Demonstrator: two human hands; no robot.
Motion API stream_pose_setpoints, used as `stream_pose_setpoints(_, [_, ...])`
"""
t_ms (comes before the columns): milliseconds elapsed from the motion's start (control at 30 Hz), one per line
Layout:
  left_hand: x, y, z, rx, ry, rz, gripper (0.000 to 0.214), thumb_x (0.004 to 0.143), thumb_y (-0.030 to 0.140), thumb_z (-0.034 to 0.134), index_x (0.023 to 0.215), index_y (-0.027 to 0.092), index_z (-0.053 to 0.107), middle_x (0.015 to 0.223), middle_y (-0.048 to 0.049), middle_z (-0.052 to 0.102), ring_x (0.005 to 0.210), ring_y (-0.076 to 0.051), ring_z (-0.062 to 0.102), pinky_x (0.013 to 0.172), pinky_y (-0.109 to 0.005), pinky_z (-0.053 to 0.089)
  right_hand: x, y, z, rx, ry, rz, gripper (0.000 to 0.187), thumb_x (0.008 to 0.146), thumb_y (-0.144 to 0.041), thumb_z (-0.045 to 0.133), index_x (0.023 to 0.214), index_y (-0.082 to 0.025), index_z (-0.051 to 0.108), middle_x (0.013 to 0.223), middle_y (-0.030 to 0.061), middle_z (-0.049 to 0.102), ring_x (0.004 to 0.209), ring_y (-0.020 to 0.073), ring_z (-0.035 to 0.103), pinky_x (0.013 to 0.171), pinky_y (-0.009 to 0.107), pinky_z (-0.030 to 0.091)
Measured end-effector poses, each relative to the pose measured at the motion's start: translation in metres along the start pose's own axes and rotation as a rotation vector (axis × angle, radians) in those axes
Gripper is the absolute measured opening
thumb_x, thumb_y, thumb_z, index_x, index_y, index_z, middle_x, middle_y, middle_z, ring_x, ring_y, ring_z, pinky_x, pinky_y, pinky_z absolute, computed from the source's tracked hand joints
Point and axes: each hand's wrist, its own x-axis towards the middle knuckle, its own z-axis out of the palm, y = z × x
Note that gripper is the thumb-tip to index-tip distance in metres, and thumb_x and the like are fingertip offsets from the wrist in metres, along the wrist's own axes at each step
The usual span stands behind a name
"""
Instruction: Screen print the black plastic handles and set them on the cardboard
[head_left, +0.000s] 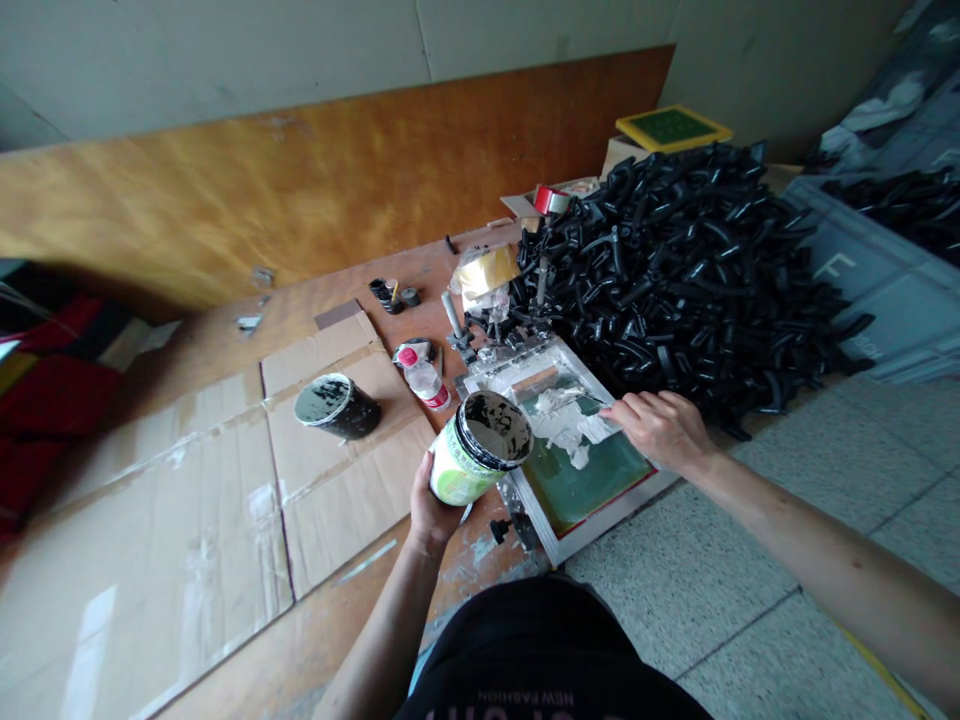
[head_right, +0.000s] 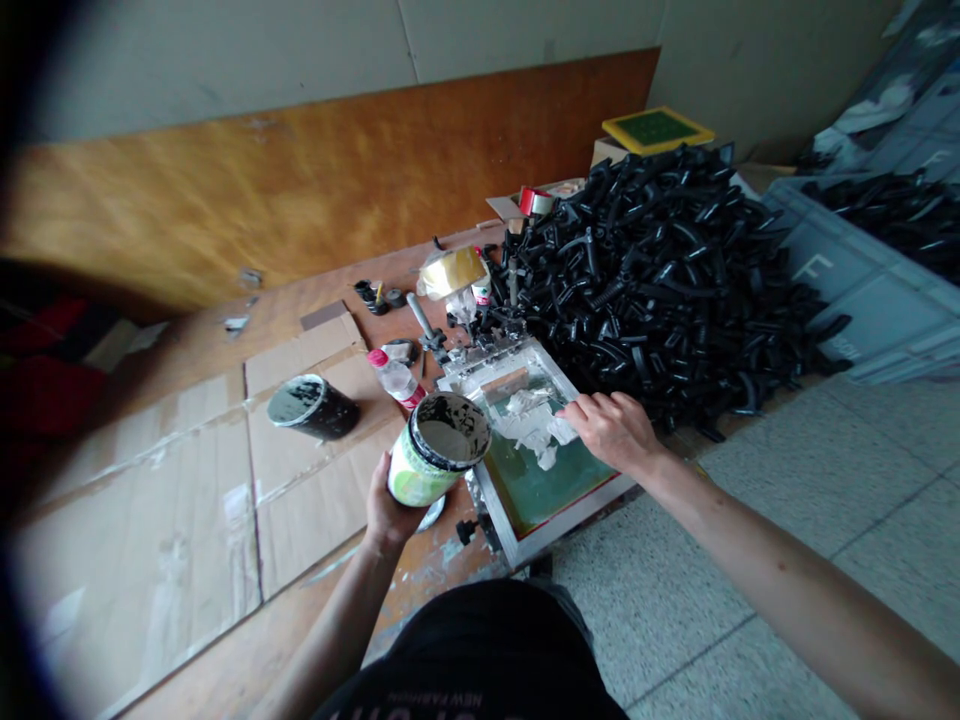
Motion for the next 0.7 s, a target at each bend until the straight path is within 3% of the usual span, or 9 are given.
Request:
stream_pose_setpoints(167, [0.002, 0.0, -0.002, -0.02, -0.037, -0.003, 0.047, 0.09, 0.04, 0.052, 0.133, 0.022, 0.054, 0.108, -0.0088, 0.073, 0.097, -0.028, 0.069, 0.098, -0.048, 0.048, 0.008, 0.001, -0.027, -0.016, -0.002, 0.059, 0.037, 0.097, -0.032, 0.049, 0.065, -0.019, 0.062, 0.058, -0.0003, 0.057, 0.056, 0.012, 0.046, 0.059, 0.031, 0.026])
stream_pose_setpoints(267, [0.002, 0.0, -0.003, -0.024, -0.067, -0.015, 0.048, 0.09, 0.041, 0.051, 0.134, 0.023, 0.053, 0.11, -0.0087, 0.072, 0.099, -0.028, 0.068, 0.099, -0.048, 0.047, 0.012, -0.004, -0.032, 0.022, 0.018, 0.092, 0.037, 0.096, -0.032, 0.051, 0.062, -0.019, 0.06, 0.057, -0.0004, 0.057, 0.055, 0.0117, 0.046, 0.06, 0.031, 0.027])
stream_pose_setpoints(433, [-0.001, 0.0, -0.001, -0.005, -0.047, 0.003, 0.047, 0.089, 0.041, 0.052, 0.131, 0.021, 0.055, 0.108, -0.009, 0.073, 0.097, -0.028, 0.069, 0.096, -0.048, 0.049, 0.011, -0.015, -0.011, 0.018, 0.086, 0.051, 0.037, 0.096, -0.031, 0.052, 0.063, -0.018, 0.06, 0.057, -0.0007, 0.058, 0.055, 0.0115, 0.048, 0.059, 0.03, 0.026])
stream_pose_setpoints(567, [-0.003, 0.001, -0.001, 0.0, -0.019, -0.001, 0.044, 0.089, 0.041, 0.053, 0.129, 0.022, 0.057, 0.105, -0.0088, 0.074, 0.094, -0.028, 0.069, 0.093, -0.05, 0.051, 0.003, -0.014, 0.008, -0.034, 0.054, 0.005, 0.035, 0.096, -0.03, 0.052, 0.064, -0.017, 0.061, 0.059, -0.0004, 0.059, 0.056, 0.0122, 0.05, 0.06, 0.03, 0.027])
stream_pose_setpoints(700, [-0.002, 0.001, -0.006, 0.01, -0.003, -0.017, 0.046, 0.088, 0.041, 0.054, 0.13, 0.024, 0.056, 0.104, -0.0088, 0.073, 0.093, -0.029, 0.069, 0.093, -0.054, 0.051, -0.002, -0.006, 0.003, -0.033, -0.026, -0.007, 0.035, 0.097, -0.029, 0.049, 0.068, -0.018, 0.063, 0.061, 0.0002, 0.06, 0.058, 0.0128, 0.051, 0.06, 0.031, 0.026])
